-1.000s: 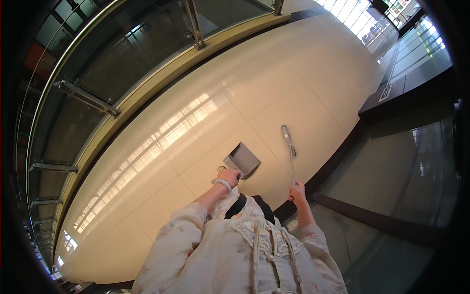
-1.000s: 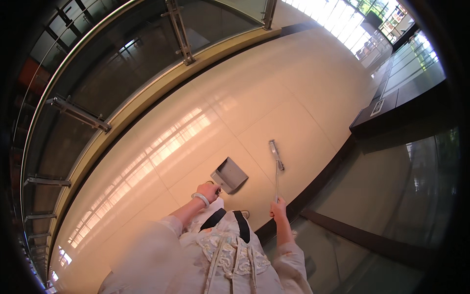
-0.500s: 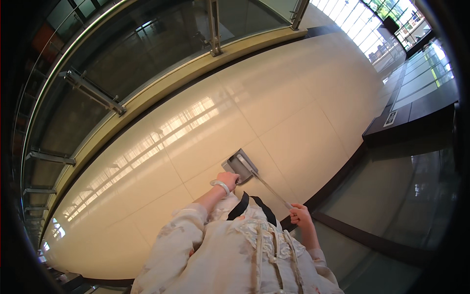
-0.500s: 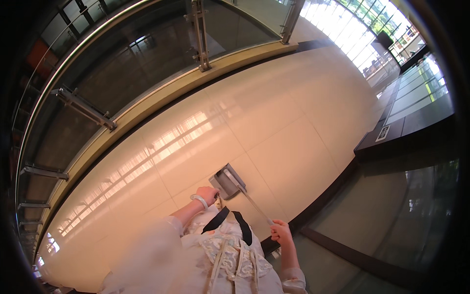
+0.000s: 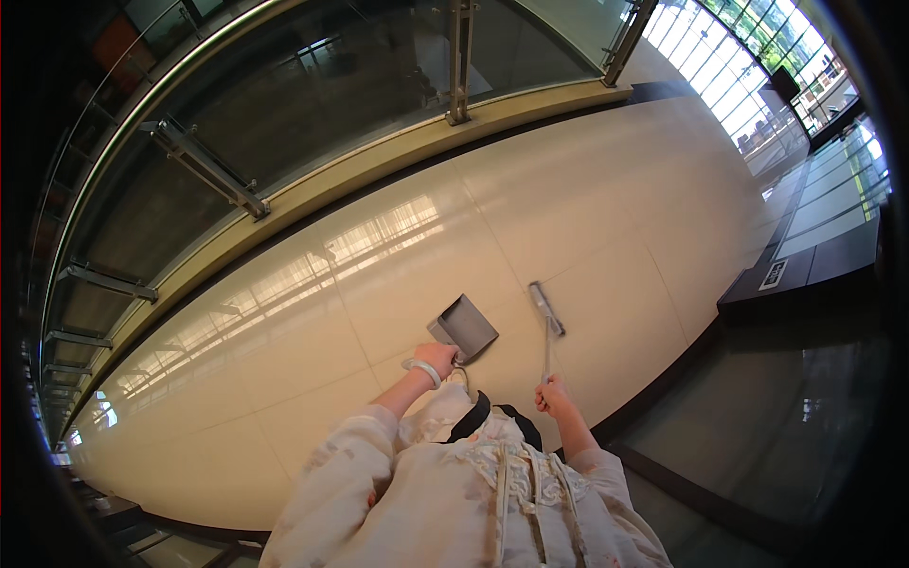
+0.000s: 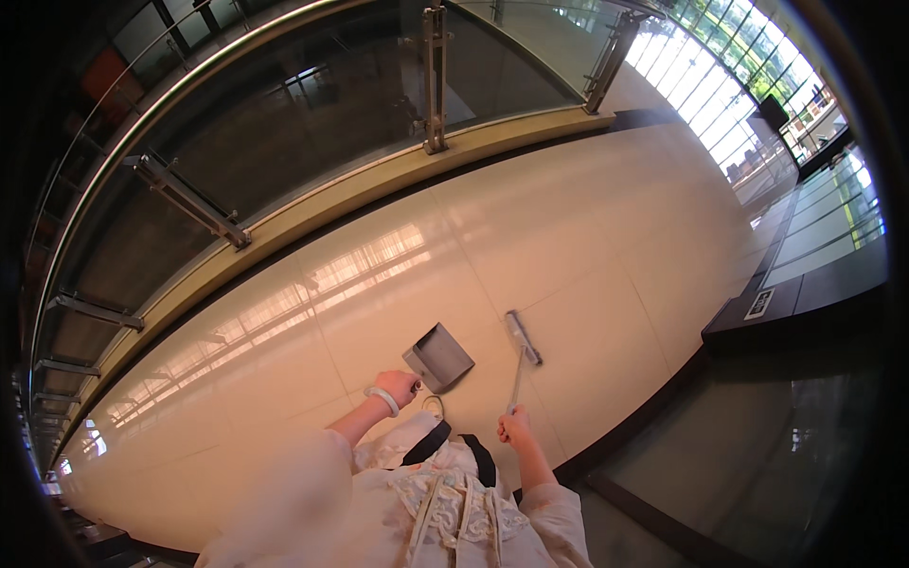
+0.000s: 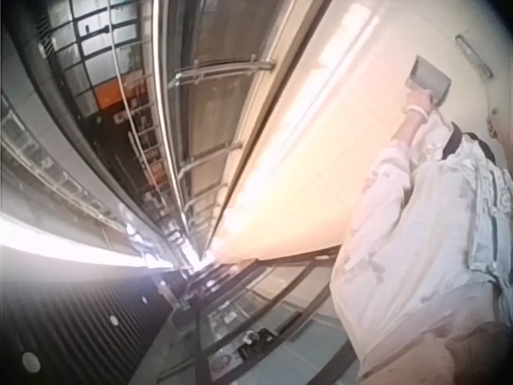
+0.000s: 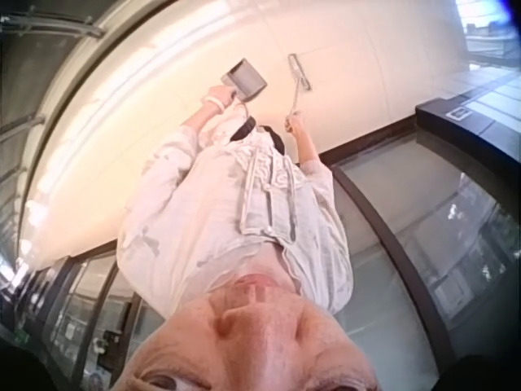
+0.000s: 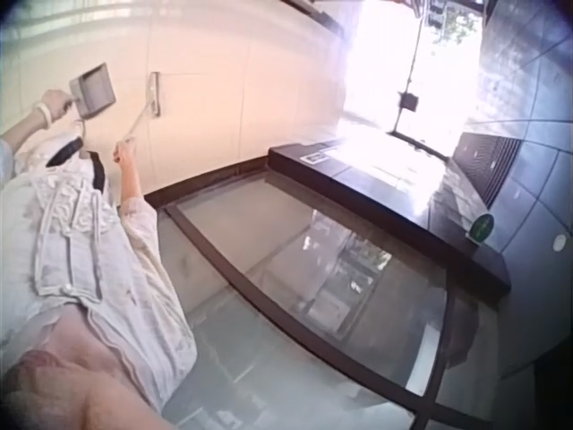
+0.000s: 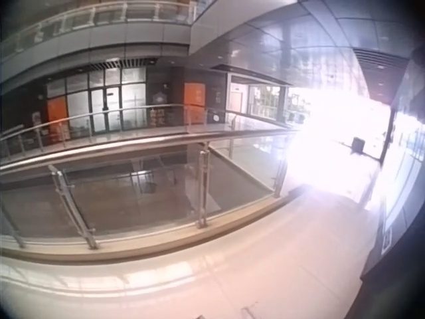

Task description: The person is sweeping the floor with a broom and dustpan.

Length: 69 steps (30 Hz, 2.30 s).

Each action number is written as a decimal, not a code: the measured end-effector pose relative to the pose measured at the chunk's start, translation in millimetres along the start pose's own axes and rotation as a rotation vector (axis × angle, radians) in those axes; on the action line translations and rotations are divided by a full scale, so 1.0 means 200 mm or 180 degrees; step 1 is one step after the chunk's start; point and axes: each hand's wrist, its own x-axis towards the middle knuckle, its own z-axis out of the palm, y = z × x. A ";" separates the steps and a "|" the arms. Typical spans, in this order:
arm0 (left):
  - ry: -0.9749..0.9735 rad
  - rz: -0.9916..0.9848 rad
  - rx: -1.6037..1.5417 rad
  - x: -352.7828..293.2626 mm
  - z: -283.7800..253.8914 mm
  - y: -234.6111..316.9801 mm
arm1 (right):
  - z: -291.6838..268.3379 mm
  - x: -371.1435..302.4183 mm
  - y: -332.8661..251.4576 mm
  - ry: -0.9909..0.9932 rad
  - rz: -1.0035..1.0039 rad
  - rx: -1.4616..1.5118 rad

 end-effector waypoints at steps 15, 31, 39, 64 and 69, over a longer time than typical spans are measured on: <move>-0.0046 0.0410 -0.0207 0.14 -0.03 0.18 | -0.47 -0.52 0.18 -0.0214 0.0328 0.0954; -0.0463 0.1054 0.0146 0.34 0.29 1.22 | -1.22 0.15 0.37 0.1415 -0.0456 -0.1114; -0.0379 0.1008 0.0187 0.44 0.44 1.57 | -1.74 -0.34 0.37 -0.0124 0.0332 0.1006; -0.0857 0.1517 0.0748 0.79 0.57 2.32 | -2.24 -0.34 0.37 0.0592 0.0152 -0.0181; -0.0779 0.1735 0.0738 0.89 0.47 2.35 | -2.34 -0.46 0.33 0.0656 0.0488 0.1073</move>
